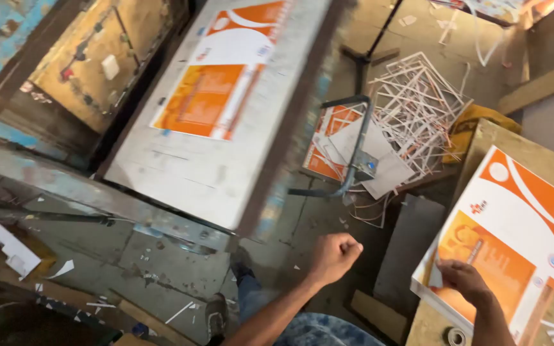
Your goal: Using a manual printing press to feed and print multi-colored brochures.
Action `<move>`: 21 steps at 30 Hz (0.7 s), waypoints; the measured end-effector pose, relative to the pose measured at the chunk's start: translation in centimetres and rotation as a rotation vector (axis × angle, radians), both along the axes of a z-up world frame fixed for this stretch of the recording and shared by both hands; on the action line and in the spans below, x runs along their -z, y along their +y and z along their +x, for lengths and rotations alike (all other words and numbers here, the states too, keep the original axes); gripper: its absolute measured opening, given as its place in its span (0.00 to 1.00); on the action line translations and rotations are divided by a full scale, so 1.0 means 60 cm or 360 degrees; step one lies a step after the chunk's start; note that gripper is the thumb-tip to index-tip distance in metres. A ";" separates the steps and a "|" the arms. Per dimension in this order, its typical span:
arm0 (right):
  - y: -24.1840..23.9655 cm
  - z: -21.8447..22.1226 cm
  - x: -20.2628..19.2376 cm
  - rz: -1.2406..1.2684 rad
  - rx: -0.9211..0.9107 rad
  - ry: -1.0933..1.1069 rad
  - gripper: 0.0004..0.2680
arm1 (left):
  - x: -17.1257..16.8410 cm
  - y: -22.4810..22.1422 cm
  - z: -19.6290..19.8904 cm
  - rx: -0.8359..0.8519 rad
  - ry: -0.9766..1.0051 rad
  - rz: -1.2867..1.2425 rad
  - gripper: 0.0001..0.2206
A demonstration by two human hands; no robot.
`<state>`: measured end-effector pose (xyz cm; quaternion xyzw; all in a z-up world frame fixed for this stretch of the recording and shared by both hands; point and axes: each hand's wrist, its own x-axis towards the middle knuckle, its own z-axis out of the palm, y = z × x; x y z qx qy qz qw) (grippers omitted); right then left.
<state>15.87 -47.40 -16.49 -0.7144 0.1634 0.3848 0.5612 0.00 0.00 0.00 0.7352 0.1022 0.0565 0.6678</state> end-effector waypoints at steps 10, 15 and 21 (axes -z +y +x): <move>0.049 0.002 0.005 -0.0207 0.0084 -0.0029 0.10 | 0.121 -0.156 -0.014 0.0393 0.0218 -0.0019 0.08; 0.046 -0.006 -0.008 -0.0208 0.0137 -0.0110 0.09 | 0.132 -0.189 -0.001 0.0387 0.0265 0.0144 0.08; -0.046 0.020 -0.114 -0.0458 0.0023 -0.1056 0.08 | 0.210 -0.363 0.046 0.0554 -0.0141 -0.0007 0.19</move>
